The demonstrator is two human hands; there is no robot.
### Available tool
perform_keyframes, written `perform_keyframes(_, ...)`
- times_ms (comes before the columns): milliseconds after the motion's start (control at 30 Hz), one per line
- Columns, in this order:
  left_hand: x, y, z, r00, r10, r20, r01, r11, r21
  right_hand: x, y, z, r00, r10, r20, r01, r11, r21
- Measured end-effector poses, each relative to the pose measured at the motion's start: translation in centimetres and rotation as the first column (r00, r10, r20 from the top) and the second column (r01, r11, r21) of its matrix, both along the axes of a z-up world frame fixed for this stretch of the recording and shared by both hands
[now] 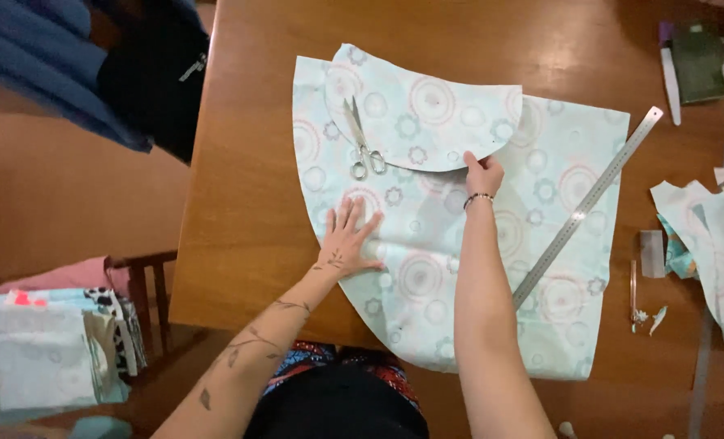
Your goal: The person is preparing fabric for sewing by unfolding it, smoothing it out on a table, and using a ruler and scissors to align and mark the material.
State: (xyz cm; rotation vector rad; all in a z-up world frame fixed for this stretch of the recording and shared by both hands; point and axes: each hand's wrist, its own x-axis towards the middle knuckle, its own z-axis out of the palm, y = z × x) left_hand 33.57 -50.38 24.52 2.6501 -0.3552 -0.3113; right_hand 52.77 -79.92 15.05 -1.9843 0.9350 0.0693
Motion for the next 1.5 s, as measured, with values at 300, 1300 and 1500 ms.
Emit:
perform_keyframes(300, 5.1, 3.2, 2.2, 0.988, -0.003, -0.156, 0.047, 0.959, 0.278, -12.0, 1.7, 11.0, 0.781, -0.500, 0.373, 0.262, 0.806, 0.530)
perform_keyframes(1300, 0.6, 2.8, -4.2, 0.766, 0.409, -0.495, -0.617, 0.684, -0.390, -34.7, 11.6, 5.3, 0.801, -0.468, -0.374, 0.511, 0.209, 0.834)
perform_keyframes(1500, -0.5, -0.6, -0.5, 0.477, 0.215, -0.852, -0.870, 0.249, -0.425, -32.9, 10.0, 8.7, 0.975, 0.165, -0.148, -0.113, 0.945, 0.306)
